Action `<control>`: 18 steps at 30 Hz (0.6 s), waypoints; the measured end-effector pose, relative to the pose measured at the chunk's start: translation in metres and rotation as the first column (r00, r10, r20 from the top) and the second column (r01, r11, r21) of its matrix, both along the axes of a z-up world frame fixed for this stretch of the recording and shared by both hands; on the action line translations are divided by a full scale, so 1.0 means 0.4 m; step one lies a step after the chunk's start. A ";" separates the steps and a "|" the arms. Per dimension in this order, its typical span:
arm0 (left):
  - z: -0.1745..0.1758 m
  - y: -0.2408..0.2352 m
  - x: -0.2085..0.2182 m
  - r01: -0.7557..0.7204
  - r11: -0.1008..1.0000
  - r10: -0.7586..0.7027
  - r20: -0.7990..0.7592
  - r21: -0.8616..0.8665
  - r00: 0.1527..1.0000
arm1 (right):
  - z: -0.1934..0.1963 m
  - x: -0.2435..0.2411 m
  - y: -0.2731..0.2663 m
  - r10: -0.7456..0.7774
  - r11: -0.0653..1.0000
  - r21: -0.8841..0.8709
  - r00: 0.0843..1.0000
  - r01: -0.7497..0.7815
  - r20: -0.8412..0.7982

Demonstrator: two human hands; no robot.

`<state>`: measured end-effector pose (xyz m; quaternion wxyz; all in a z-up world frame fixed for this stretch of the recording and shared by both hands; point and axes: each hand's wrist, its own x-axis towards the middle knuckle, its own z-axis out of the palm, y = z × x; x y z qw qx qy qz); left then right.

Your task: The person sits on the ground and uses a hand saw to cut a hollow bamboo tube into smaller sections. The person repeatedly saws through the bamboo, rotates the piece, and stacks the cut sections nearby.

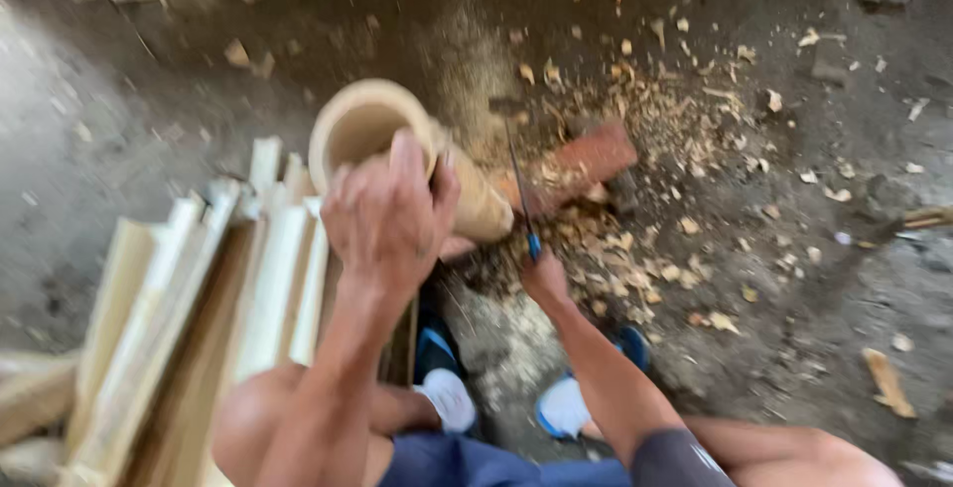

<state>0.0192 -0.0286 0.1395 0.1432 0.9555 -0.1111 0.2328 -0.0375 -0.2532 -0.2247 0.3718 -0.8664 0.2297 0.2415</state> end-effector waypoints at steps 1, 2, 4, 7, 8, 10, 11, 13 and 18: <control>0.002 0.015 0.006 -0.011 1.000 0.012 0.012 -0.007 1.000 | -0.022 -0.019 -0.012 -0.008 1.000 -0.005 1.000 0.008 0.013; 0.004 0.042 0.013 -0.023 1.000 0.023 0.024 -0.014 0.999 | -0.047 -0.005 -0.001 -0.007 1.000 -0.005 1.000 0.007 0.010; -0.021 0.084 -0.055 -0.026 0.998 0.024 -0.044 -0.058 0.999 | -0.064 -0.103 -0.015 0.018 0.999 -0.039 0.998 -0.020 -0.058; -0.002 0.141 -0.040 0.128 0.990 -0.129 -0.005 -0.063 0.992 | -0.085 -0.188 -0.014 0.134 0.988 -0.122 0.919 -0.094 0.372; 0.006 0.166 -0.057 0.217 0.975 -0.216 0.029 -0.053 0.976 | -0.081 -0.179 -0.016 0.112 0.990 -0.122 0.938 -0.075 0.329; 0.019 0.195 -0.103 0.285 0.957 -0.290 -0.123 -0.058 0.949 | -0.059 -0.212 -0.035 0.063 0.993 -0.115 0.979 -0.041 0.195; 0.028 0.206 -0.093 0.271 0.961 -0.278 -0.248 -0.063 0.928 | -0.049 -0.197 -0.032 0.060 0.994 -0.107 0.978 -0.039 0.202; 0.030 0.203 -0.077 0.150 0.987 -0.160 -0.390 -0.056 0.907 | 0.022 -0.169 -0.011 0.064 0.994 -0.095 0.975 -0.045 0.212; -0.019 0.138 -0.055 -0.082 0.992 0.072 -0.092 -0.100 0.993 | 0.284 -0.081 0.107 0.097 0.992 0.025 0.891 -0.121 0.444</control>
